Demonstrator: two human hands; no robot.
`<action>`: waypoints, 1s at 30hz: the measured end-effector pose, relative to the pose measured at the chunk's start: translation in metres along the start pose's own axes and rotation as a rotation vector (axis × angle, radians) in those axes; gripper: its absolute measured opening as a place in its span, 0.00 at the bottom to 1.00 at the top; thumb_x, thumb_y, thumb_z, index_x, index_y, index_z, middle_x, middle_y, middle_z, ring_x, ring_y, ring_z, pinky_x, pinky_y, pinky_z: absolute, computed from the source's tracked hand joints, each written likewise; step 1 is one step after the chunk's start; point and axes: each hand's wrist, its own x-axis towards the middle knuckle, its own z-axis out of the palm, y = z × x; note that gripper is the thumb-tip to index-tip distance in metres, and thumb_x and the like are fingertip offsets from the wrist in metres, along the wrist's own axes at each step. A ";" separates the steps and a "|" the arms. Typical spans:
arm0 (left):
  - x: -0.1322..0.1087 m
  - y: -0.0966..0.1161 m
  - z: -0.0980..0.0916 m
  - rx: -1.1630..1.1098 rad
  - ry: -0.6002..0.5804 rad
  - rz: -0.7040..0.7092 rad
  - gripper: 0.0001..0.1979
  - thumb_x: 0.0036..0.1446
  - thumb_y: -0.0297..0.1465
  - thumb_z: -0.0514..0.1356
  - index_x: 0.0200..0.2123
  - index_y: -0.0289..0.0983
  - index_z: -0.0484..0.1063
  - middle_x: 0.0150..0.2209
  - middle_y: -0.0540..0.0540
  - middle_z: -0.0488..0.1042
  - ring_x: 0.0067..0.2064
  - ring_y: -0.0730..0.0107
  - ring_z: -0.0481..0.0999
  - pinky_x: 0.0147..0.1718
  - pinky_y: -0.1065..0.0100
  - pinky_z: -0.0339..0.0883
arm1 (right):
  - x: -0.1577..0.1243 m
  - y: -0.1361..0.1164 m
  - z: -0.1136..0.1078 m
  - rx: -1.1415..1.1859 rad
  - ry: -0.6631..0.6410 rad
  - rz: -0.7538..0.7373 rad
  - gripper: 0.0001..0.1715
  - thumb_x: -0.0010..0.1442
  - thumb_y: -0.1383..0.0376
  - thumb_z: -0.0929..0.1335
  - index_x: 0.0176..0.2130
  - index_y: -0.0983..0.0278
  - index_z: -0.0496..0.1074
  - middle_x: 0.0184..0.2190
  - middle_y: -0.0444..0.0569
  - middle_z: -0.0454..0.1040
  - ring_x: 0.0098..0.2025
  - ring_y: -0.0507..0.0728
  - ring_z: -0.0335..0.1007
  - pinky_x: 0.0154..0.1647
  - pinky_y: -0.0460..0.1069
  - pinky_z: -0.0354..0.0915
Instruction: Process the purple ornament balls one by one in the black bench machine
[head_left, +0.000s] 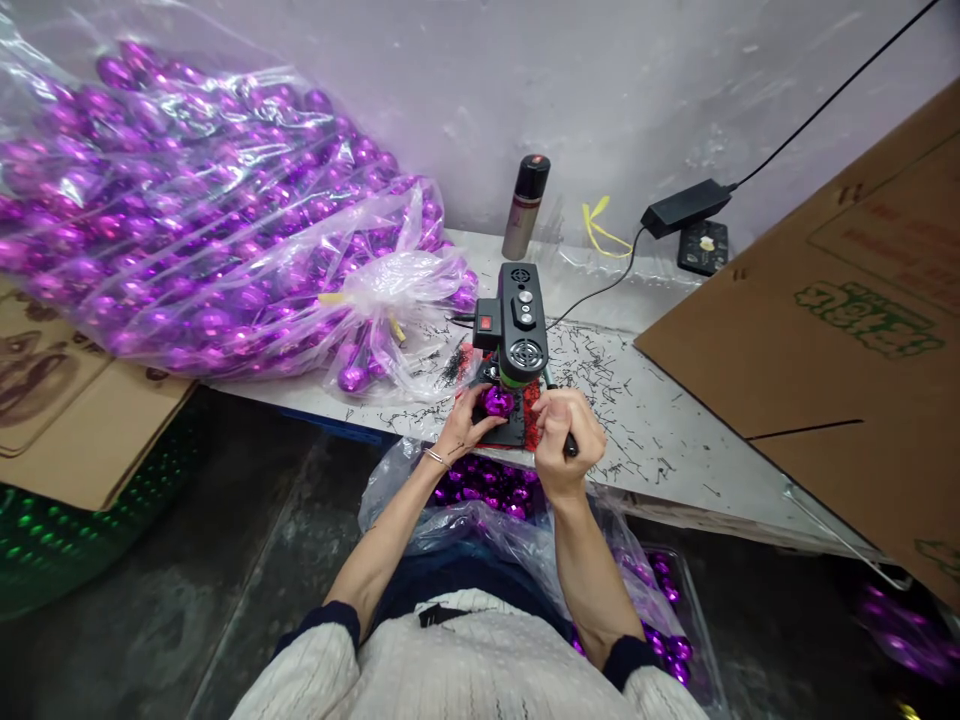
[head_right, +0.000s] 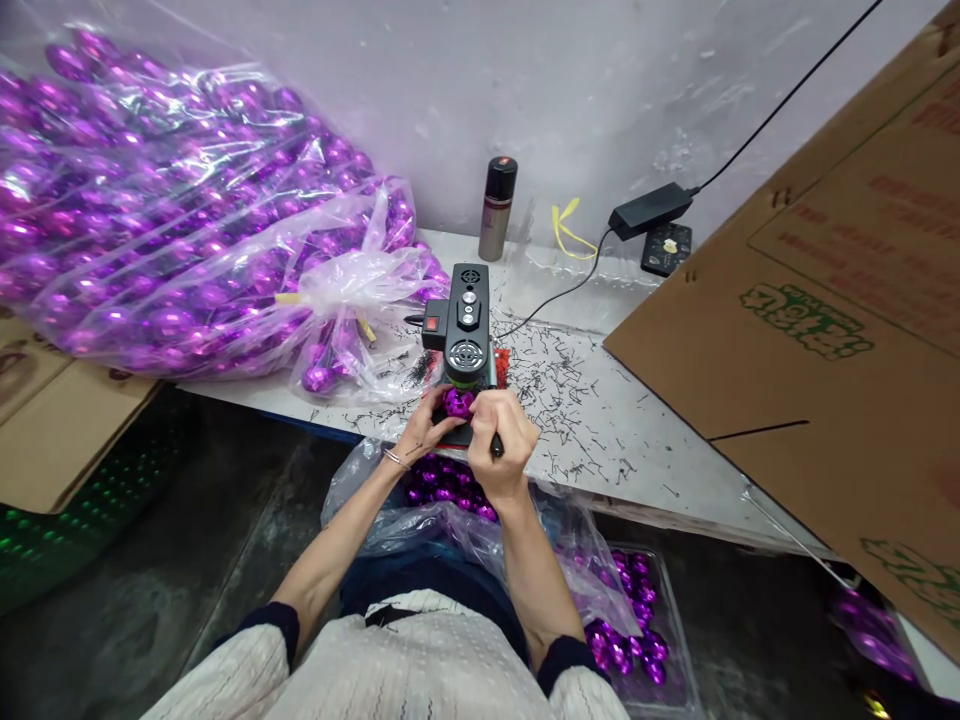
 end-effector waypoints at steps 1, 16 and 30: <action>0.001 0.001 0.000 0.003 0.003 -0.008 0.31 0.60 0.45 0.67 0.61 0.38 0.65 0.56 0.37 0.74 0.58 0.52 0.75 0.60 0.52 0.69 | 0.000 0.000 0.000 -0.002 0.000 0.000 0.16 0.68 0.71 0.62 0.28 0.61 0.68 0.26 0.45 0.72 0.31 0.53 0.70 0.33 0.50 0.64; 0.002 0.002 0.009 0.128 0.021 0.019 0.33 0.59 0.44 0.68 0.63 0.37 0.65 0.59 0.35 0.74 0.61 0.49 0.74 0.65 0.47 0.62 | -0.004 0.002 -0.002 -0.019 -0.023 -0.024 0.16 0.68 0.70 0.61 0.29 0.61 0.68 0.26 0.45 0.72 0.32 0.54 0.72 0.33 0.50 0.65; 0.000 -0.002 0.008 0.027 0.025 0.035 0.31 0.59 0.44 0.68 0.61 0.38 0.66 0.57 0.36 0.75 0.59 0.51 0.75 0.59 0.51 0.68 | -0.046 0.038 0.010 -0.015 0.026 -0.137 0.14 0.69 0.66 0.60 0.31 0.60 0.67 0.29 0.46 0.73 0.31 0.53 0.72 0.31 0.50 0.67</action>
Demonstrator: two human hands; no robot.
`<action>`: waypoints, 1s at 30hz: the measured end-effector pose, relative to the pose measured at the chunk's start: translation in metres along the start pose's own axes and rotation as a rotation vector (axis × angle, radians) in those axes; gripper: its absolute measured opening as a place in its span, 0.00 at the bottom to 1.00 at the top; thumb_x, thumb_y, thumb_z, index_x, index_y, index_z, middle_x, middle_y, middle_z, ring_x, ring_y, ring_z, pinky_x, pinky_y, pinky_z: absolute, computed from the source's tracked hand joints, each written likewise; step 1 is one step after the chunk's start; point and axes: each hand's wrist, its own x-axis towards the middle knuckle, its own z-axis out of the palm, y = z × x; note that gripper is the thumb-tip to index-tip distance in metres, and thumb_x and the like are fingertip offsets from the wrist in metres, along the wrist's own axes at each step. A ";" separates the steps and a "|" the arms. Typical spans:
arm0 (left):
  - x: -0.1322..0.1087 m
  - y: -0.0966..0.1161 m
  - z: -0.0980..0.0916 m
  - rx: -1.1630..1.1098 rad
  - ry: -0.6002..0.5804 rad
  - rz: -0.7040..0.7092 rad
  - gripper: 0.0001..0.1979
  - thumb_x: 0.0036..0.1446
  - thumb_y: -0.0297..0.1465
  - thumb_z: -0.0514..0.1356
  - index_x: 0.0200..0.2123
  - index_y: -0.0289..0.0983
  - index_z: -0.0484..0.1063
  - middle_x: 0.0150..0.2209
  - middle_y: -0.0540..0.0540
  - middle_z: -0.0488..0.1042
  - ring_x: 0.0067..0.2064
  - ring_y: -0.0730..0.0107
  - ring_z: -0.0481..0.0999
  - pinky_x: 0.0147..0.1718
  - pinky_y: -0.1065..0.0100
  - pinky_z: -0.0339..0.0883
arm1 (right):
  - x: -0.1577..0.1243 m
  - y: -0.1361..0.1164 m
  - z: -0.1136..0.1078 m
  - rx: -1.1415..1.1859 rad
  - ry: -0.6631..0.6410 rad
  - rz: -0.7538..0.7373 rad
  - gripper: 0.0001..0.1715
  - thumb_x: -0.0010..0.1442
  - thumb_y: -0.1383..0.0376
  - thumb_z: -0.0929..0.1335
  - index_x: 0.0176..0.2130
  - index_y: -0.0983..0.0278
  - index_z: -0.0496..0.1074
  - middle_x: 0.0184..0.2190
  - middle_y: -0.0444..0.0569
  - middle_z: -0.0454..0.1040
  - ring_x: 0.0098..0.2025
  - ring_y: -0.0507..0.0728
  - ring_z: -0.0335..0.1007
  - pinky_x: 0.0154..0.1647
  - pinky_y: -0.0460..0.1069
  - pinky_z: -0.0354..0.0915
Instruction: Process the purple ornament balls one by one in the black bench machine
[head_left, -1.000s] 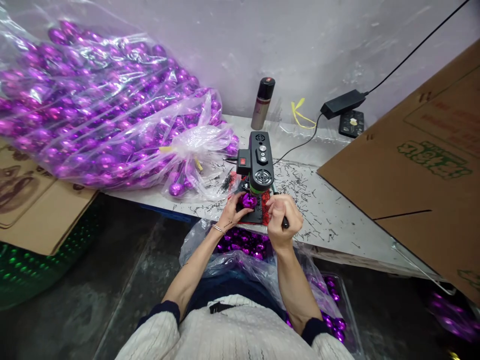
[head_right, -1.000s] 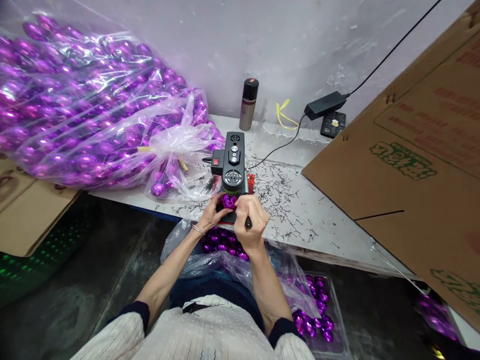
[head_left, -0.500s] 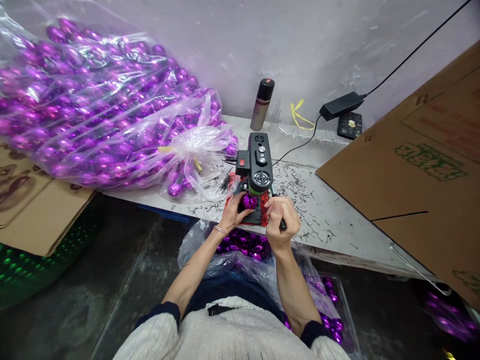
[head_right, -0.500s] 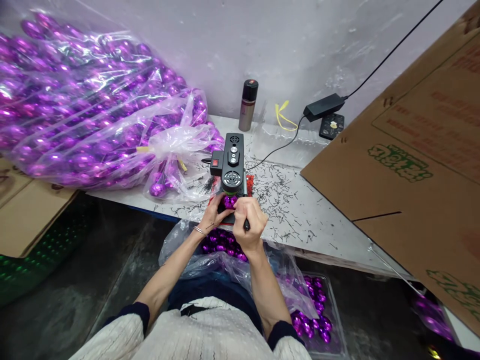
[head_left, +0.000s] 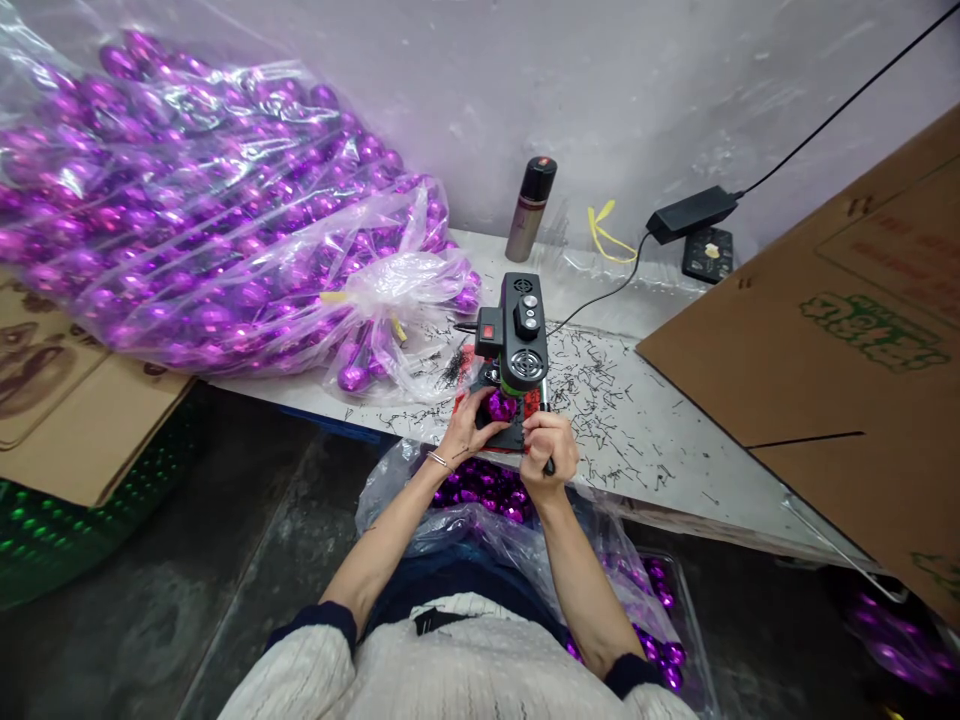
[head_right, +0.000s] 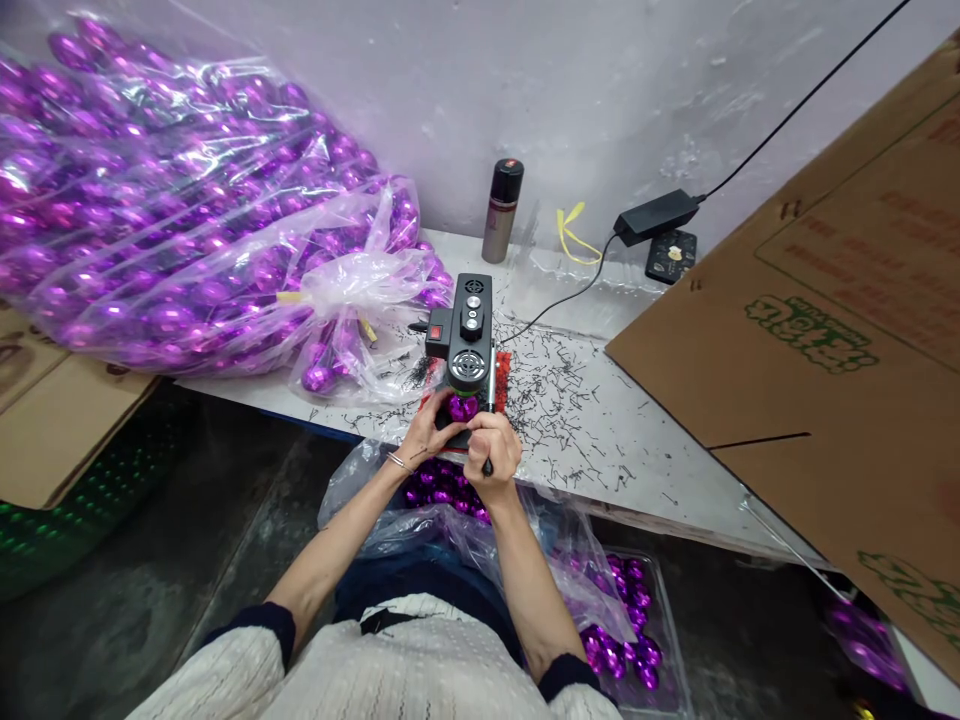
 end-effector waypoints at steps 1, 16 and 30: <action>0.000 0.000 0.000 0.000 0.002 -0.002 0.31 0.59 0.44 0.68 0.61 0.38 0.66 0.57 0.37 0.75 0.59 0.51 0.75 0.59 0.51 0.69 | -0.002 0.002 0.001 0.002 0.005 -0.004 0.14 0.69 0.65 0.60 0.31 0.60 0.66 0.29 0.46 0.74 0.31 0.54 0.71 0.32 0.50 0.68; 0.000 0.002 -0.003 0.033 -0.020 0.003 0.31 0.59 0.42 0.68 0.62 0.39 0.65 0.57 0.37 0.74 0.60 0.51 0.74 0.59 0.51 0.69 | -0.013 0.013 0.007 0.050 0.050 -0.014 0.16 0.71 0.62 0.59 0.30 0.59 0.63 0.30 0.44 0.71 0.29 0.53 0.70 0.38 0.54 0.68; 0.001 0.004 0.000 0.013 0.006 -0.022 0.31 0.58 0.42 0.69 0.60 0.38 0.66 0.56 0.37 0.75 0.58 0.51 0.76 0.61 0.47 0.68 | 0.017 -0.006 0.002 0.010 0.073 0.066 0.17 0.69 0.68 0.61 0.27 0.60 0.64 0.25 0.43 0.69 0.28 0.52 0.68 0.30 0.50 0.63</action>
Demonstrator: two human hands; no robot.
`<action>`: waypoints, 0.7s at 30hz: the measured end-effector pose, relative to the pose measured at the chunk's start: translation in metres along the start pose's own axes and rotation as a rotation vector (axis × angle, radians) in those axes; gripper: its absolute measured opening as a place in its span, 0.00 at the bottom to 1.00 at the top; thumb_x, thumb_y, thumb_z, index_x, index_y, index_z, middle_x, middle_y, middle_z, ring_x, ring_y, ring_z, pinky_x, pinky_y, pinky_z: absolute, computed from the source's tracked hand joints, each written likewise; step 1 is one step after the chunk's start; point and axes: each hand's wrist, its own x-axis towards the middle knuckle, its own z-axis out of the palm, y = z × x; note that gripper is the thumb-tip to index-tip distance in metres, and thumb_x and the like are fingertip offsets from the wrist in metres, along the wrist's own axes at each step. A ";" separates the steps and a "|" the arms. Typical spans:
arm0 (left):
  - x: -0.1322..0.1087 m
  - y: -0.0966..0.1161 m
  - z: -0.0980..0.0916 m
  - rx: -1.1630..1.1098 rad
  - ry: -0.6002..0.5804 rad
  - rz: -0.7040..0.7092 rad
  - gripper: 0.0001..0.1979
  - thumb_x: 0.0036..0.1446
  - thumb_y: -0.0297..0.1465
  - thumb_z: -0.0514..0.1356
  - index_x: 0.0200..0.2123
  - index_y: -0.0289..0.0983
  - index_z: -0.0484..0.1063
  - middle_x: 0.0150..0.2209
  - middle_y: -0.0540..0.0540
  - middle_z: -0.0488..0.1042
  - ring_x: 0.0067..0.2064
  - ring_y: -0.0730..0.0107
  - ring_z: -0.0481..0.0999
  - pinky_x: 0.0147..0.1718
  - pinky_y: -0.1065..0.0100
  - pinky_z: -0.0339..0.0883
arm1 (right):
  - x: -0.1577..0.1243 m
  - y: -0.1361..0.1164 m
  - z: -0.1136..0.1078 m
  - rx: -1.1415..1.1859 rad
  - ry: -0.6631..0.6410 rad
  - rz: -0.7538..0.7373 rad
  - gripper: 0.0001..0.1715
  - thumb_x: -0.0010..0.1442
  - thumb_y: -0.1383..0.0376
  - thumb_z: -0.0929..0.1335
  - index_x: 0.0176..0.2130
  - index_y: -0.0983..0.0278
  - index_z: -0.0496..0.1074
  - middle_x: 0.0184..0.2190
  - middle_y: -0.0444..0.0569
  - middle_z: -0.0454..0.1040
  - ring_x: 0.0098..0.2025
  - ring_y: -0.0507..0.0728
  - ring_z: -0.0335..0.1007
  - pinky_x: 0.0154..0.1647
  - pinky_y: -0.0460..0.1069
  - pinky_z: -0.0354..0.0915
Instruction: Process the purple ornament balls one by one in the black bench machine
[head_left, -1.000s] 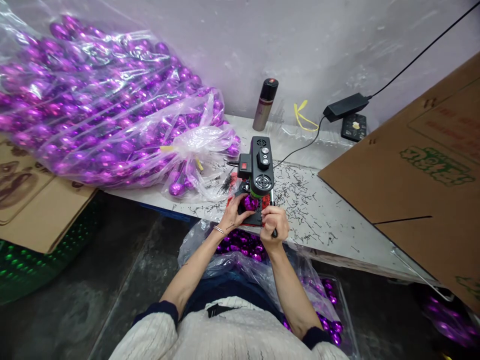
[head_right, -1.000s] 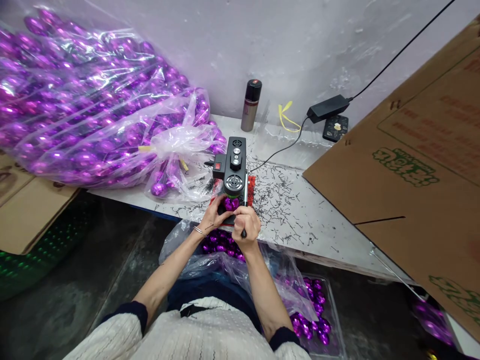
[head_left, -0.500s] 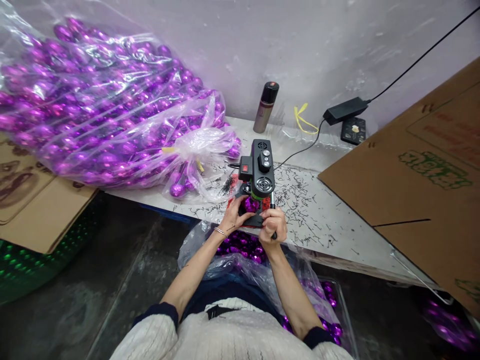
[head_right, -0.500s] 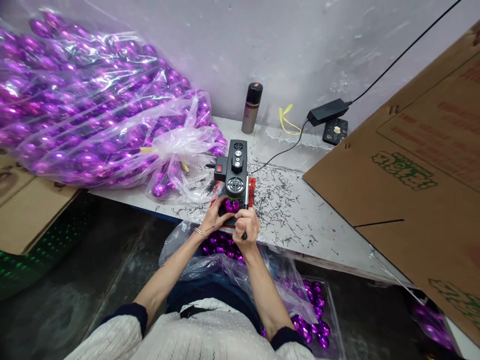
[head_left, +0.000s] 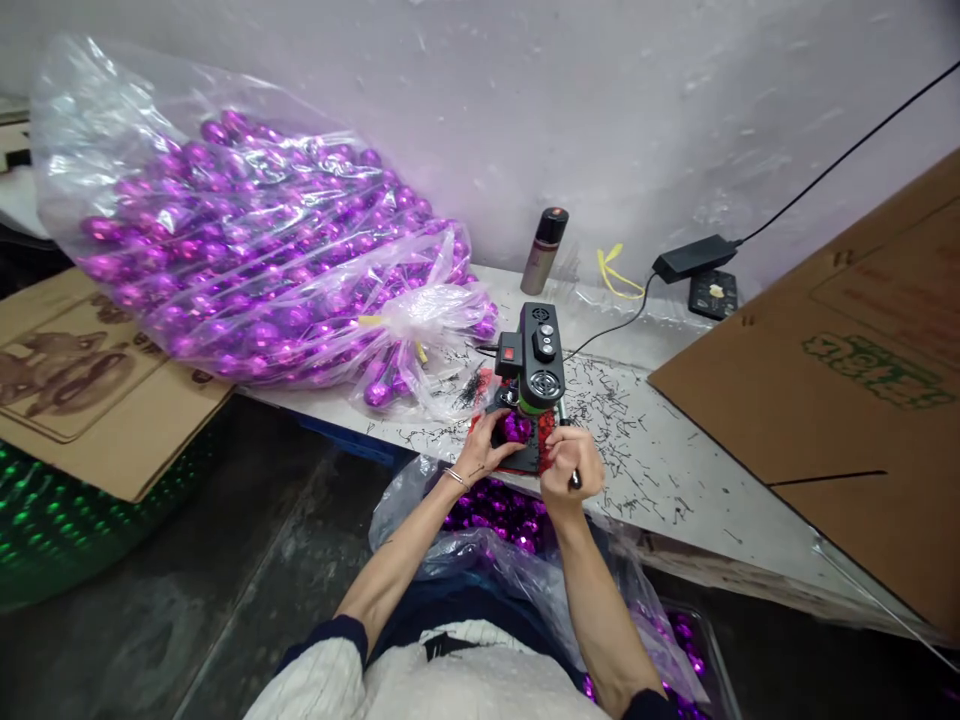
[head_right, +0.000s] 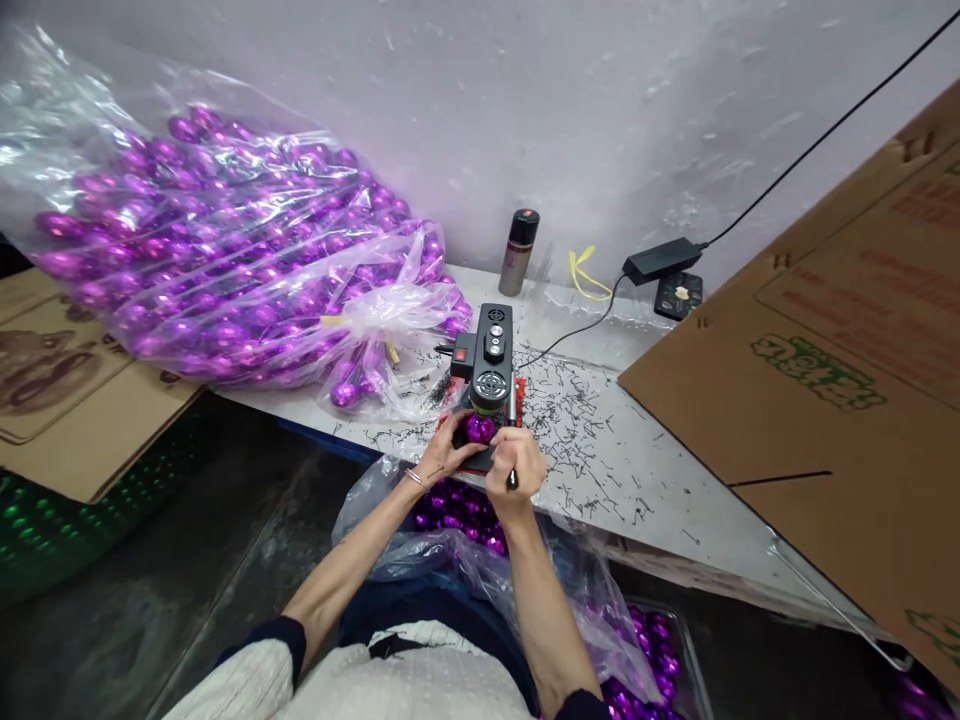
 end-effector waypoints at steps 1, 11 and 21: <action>-0.003 0.001 0.000 0.010 0.012 0.006 0.31 0.59 0.41 0.69 0.61 0.39 0.65 0.56 0.36 0.75 0.59 0.50 0.76 0.60 0.47 0.69 | 0.010 -0.006 -0.001 -0.002 -0.009 0.029 0.16 0.68 0.69 0.61 0.27 0.60 0.65 0.25 0.43 0.69 0.29 0.53 0.69 0.30 0.50 0.62; -0.077 0.017 -0.016 0.376 -0.149 0.453 0.41 0.61 0.51 0.63 0.70 0.39 0.56 0.65 0.29 0.65 0.68 0.45 0.67 0.66 0.38 0.60 | 0.017 -0.017 -0.012 -0.009 -0.133 -0.032 0.14 0.65 0.75 0.62 0.30 0.61 0.65 0.26 0.42 0.70 0.30 0.52 0.71 0.31 0.48 0.64; 0.169 -0.039 -0.070 0.399 0.204 -0.236 0.09 0.58 0.26 0.64 0.43 0.33 0.77 0.45 0.31 0.79 0.58 0.40 0.73 0.61 0.43 0.61 | 0.007 -0.017 -0.013 -0.015 -0.154 -0.008 0.16 0.64 0.77 0.61 0.28 0.60 0.64 0.25 0.43 0.69 0.31 0.53 0.72 0.31 0.49 0.65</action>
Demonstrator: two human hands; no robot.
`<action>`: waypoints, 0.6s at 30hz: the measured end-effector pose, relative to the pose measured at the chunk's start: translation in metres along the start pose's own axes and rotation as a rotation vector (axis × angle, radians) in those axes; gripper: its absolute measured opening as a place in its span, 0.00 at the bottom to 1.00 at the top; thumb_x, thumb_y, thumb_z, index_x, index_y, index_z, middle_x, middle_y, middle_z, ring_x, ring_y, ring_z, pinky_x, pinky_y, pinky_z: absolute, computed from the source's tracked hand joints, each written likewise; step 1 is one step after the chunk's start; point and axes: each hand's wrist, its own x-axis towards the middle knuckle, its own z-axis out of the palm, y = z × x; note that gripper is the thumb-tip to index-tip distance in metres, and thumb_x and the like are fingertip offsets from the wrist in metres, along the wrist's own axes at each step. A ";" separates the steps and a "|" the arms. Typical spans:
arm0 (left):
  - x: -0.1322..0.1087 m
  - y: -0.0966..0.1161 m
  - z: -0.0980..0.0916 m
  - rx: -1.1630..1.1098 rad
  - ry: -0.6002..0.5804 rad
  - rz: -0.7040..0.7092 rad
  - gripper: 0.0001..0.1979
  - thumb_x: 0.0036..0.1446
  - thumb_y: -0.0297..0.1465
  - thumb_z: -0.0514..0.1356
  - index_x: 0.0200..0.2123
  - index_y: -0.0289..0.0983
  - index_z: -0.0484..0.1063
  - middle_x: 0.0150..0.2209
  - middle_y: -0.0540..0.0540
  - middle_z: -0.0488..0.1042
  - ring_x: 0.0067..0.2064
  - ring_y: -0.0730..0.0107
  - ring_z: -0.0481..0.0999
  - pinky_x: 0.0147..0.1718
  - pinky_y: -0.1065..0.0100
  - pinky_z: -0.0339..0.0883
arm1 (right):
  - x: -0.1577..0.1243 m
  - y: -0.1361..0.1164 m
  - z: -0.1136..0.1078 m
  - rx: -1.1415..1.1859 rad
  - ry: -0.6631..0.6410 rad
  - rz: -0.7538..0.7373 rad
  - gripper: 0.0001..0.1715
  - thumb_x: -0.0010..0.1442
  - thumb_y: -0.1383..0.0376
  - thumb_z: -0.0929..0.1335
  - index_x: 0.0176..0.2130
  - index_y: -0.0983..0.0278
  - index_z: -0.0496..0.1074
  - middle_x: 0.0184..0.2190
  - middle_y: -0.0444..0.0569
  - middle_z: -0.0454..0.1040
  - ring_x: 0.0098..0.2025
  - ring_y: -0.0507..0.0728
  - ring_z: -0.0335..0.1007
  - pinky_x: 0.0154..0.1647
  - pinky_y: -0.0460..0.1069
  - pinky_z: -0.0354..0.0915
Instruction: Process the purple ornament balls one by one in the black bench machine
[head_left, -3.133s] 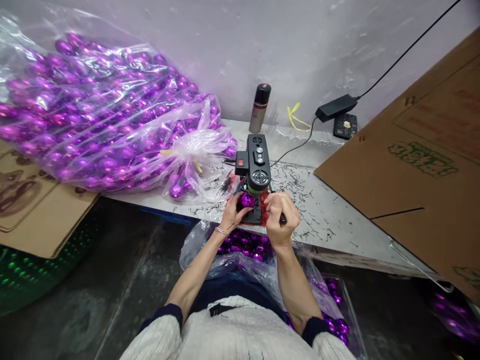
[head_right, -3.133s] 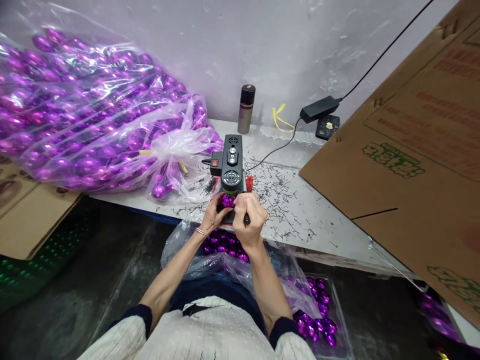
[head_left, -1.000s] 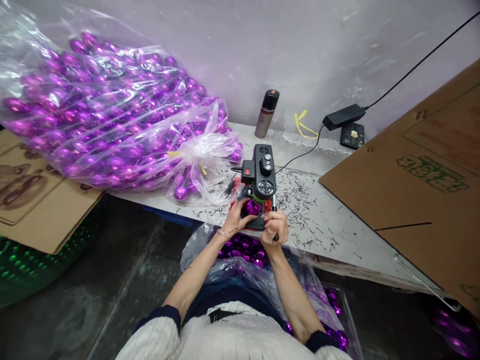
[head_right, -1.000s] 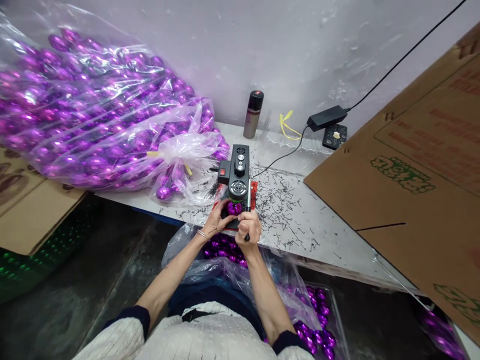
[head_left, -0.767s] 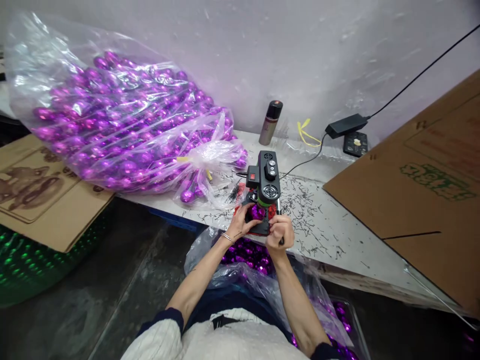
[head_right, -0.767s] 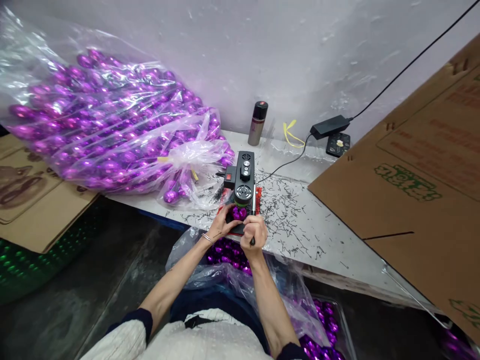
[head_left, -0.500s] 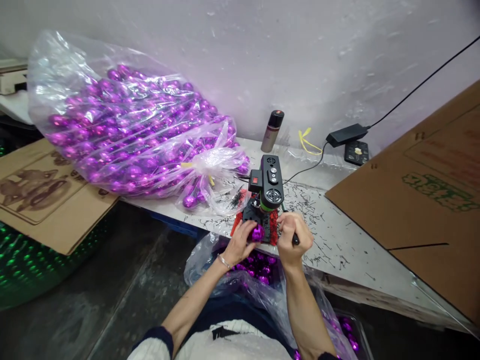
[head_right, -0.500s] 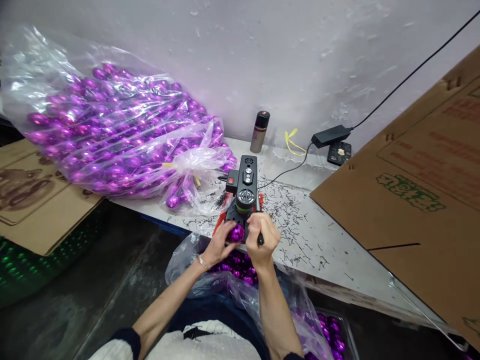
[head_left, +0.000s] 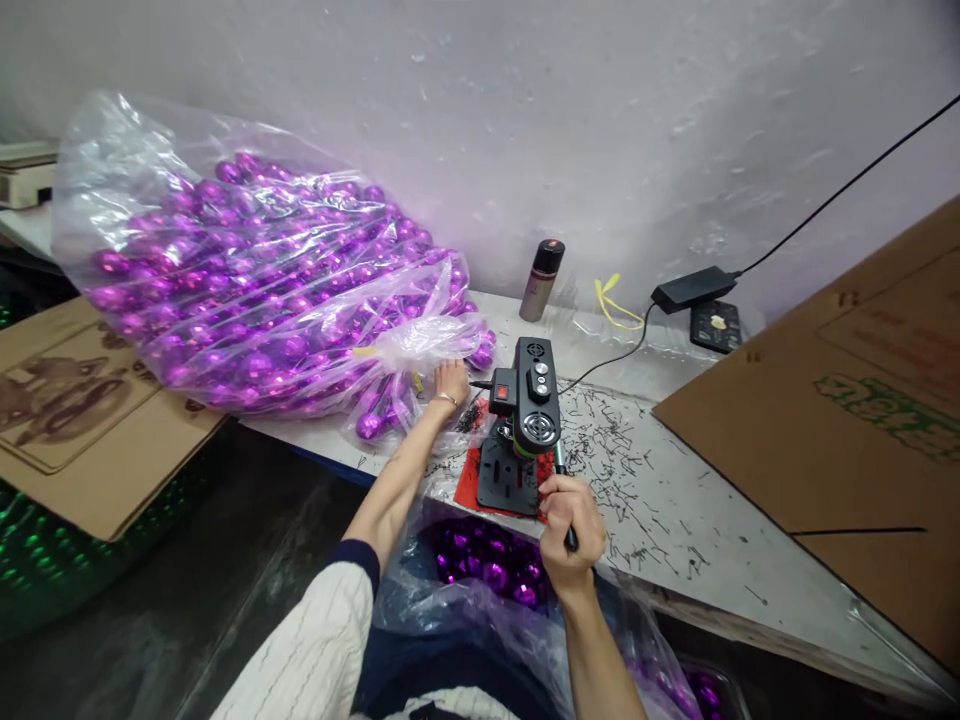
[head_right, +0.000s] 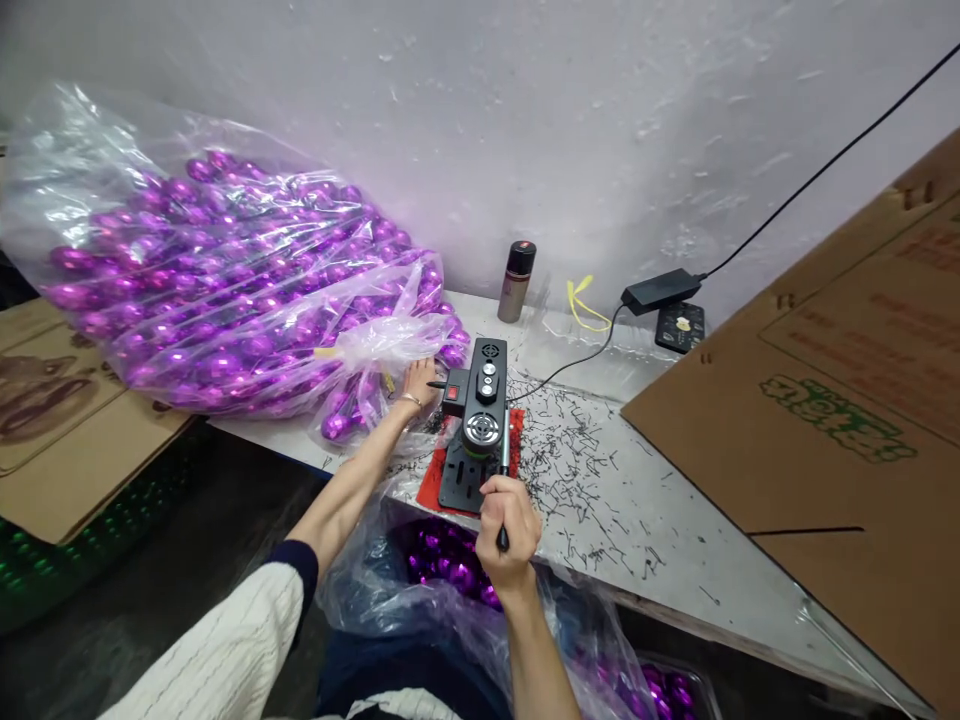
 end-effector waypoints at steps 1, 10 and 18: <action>0.015 -0.001 0.002 -0.017 -0.021 -0.017 0.09 0.56 0.26 0.66 0.42 0.34 0.78 0.43 0.33 0.80 0.57 0.41 0.74 0.60 0.45 0.62 | -0.001 0.000 0.000 -0.001 -0.008 -0.001 0.16 0.63 0.77 0.61 0.28 0.60 0.65 0.26 0.43 0.70 0.31 0.53 0.72 0.30 0.49 0.65; 0.031 0.002 0.026 -0.183 -0.124 0.067 0.18 0.50 0.33 0.70 0.46 0.40 0.79 0.43 0.38 0.80 0.52 0.47 0.77 0.54 0.54 0.67 | -0.001 -0.002 0.002 -0.008 0.000 -0.013 0.15 0.63 0.78 0.60 0.29 0.61 0.63 0.26 0.43 0.68 0.32 0.52 0.71 0.30 0.47 0.66; 0.005 0.004 0.001 0.139 -0.199 -0.020 0.15 0.54 0.35 0.68 0.45 0.37 0.78 0.47 0.33 0.79 0.52 0.45 0.76 0.52 0.52 0.69 | 0.002 -0.001 0.001 -0.013 -0.008 -0.022 0.16 0.64 0.78 0.60 0.28 0.60 0.62 0.26 0.42 0.68 0.32 0.51 0.71 0.30 0.47 0.65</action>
